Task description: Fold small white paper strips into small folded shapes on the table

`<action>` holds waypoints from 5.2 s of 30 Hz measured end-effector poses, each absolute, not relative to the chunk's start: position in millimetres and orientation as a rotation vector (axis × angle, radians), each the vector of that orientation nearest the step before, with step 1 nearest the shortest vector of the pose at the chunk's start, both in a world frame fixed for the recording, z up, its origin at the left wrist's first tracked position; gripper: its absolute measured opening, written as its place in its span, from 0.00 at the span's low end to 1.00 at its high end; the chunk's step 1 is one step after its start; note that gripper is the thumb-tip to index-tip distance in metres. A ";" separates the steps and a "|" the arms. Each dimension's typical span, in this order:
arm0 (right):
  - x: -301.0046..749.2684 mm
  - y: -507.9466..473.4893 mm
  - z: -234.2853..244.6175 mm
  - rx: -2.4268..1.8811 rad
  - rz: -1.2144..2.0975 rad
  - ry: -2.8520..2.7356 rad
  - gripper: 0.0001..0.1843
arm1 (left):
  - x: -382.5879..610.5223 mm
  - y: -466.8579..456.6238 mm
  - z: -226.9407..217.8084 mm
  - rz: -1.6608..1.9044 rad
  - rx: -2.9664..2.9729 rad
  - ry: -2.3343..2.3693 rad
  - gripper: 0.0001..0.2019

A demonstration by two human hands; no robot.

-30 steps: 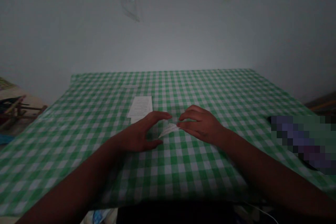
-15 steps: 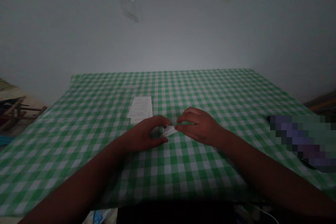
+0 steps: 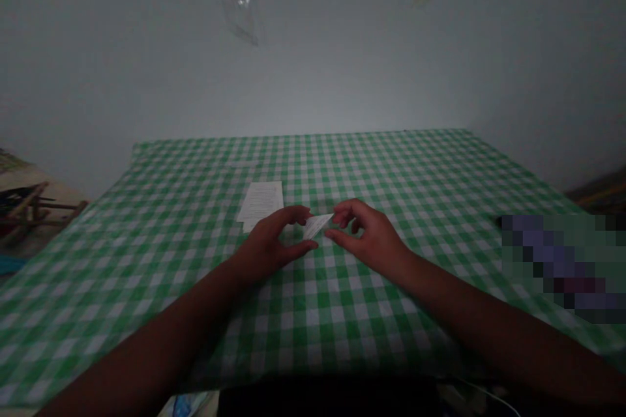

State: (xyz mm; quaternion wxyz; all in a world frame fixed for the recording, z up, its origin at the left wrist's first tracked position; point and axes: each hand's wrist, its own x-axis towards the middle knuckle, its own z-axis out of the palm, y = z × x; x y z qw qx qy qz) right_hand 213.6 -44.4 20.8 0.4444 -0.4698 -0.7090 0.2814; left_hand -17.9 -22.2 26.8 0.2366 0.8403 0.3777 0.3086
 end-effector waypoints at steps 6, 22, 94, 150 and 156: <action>207.3 -48.7 23.2 -1.099 1.110 -1.630 0.09 | -7.5 -31.7 27.6 0.943 2.327 1.074 0.23; 204.8 -48.7 20.6 -1.078 1.061 -1.582 0.08 | -2.8 -36.3 29.6 1.017 2.286 1.074 0.19; 223.6 -44.2 28.5 -0.843 0.695 -2.100 0.40 | -12.7 -25.9 31.7 1.004 2.340 0.849 0.06; 212.8 -27.2 4.6 -1.062 1.370 -1.393 0.07 | -5.9 -26.3 31.0 0.504 2.251 1.131 0.14; 217.8 -24.7 -0.5 -1.234 1.144 -1.695 0.02 | -8.7 -23.5 19.4 0.702 2.469 1.027 0.08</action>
